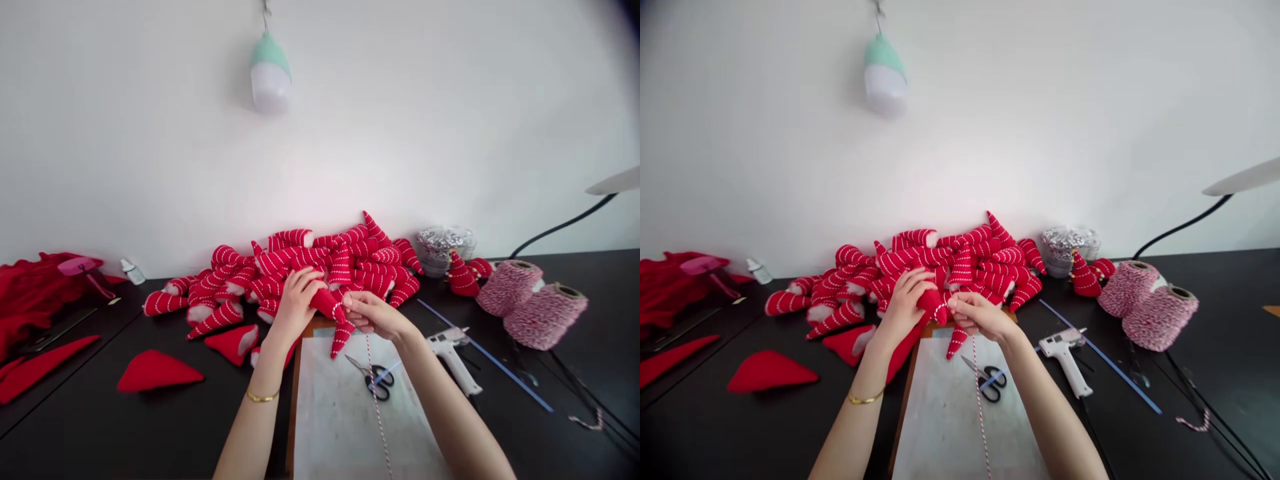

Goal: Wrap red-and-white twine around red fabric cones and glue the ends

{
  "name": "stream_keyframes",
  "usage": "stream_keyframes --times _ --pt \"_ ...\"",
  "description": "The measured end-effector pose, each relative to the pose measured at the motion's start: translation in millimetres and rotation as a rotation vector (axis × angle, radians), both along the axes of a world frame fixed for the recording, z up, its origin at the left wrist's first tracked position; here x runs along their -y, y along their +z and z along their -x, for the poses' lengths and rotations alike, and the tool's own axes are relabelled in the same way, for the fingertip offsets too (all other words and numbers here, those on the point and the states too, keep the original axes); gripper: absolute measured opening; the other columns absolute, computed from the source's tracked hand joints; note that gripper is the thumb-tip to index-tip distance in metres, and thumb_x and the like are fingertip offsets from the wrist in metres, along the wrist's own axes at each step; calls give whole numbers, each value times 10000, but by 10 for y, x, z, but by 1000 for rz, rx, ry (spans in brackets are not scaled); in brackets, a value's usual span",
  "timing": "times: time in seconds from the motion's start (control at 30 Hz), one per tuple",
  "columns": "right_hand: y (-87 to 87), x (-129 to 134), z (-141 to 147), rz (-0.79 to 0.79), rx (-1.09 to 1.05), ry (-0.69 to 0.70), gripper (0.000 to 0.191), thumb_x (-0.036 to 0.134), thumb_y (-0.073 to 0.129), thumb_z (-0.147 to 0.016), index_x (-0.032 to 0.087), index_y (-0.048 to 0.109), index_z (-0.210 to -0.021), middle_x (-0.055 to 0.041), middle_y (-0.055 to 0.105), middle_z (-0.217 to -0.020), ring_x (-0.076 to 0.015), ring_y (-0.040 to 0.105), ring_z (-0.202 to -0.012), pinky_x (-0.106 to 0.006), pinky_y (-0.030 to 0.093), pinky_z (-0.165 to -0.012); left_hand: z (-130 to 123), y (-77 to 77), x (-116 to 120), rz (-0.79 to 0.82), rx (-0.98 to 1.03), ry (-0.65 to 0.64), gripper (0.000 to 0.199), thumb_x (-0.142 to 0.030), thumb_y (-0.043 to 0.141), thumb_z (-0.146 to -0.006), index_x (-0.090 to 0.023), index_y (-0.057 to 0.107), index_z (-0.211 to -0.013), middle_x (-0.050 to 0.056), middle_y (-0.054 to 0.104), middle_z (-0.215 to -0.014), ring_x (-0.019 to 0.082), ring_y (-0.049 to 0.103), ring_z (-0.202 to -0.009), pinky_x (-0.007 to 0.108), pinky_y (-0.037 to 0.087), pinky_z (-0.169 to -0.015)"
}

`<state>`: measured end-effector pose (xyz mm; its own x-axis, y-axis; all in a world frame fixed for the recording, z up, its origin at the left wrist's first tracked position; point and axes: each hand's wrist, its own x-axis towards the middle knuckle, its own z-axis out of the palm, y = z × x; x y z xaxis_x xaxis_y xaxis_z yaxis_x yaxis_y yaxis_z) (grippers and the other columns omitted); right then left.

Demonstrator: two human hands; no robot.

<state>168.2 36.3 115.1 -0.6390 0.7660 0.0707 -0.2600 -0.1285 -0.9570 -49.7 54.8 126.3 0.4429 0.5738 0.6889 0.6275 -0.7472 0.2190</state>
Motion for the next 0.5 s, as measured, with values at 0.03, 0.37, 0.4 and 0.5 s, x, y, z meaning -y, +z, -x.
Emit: stream_keyframes --times 0.03,0.37,0.4,0.5 --pt "-12 -10 1 20 -7 3 452 539 750 -824 205 458 -740 109 293 -585 -44 149 -470 -189 78 -406 2 -12 -11 -19 18 8 361 -9 551 -807 -260 661 -1041 69 659 -1304 287 484 -1362 573 289 -1194" --pt "-76 76 240 110 -56 133 599 620 756 -779 225 331 -627 130 184 -545 -36 64 -470 -176 45 -381 -35 -198 -71 -173 400 115 199 -239 770 -765 -278 635 -906 54 681 -1224 325 500 -1342 576 255 -1213" --pt "-93 86 279 134 -79 159 618 628 763 -766 229 314 -618 134 175 -535 -33 57 -462 -176 44 -376 -51 -224 -75 -180 417 97 213 -253 780 -760 -279 629 -909 55 676 -1223 326 499 -1341 574 247 -1215" --pt "-126 116 386 216 -153 187 660 633 800 -713 239 278 -618 143 158 -516 -31 41 -449 -180 37 -367 -114 -274 -78 -183 440 95 221 -268 775 -779 -282 610 -925 57 658 -1232 322 483 -1355 568 242 -1213"
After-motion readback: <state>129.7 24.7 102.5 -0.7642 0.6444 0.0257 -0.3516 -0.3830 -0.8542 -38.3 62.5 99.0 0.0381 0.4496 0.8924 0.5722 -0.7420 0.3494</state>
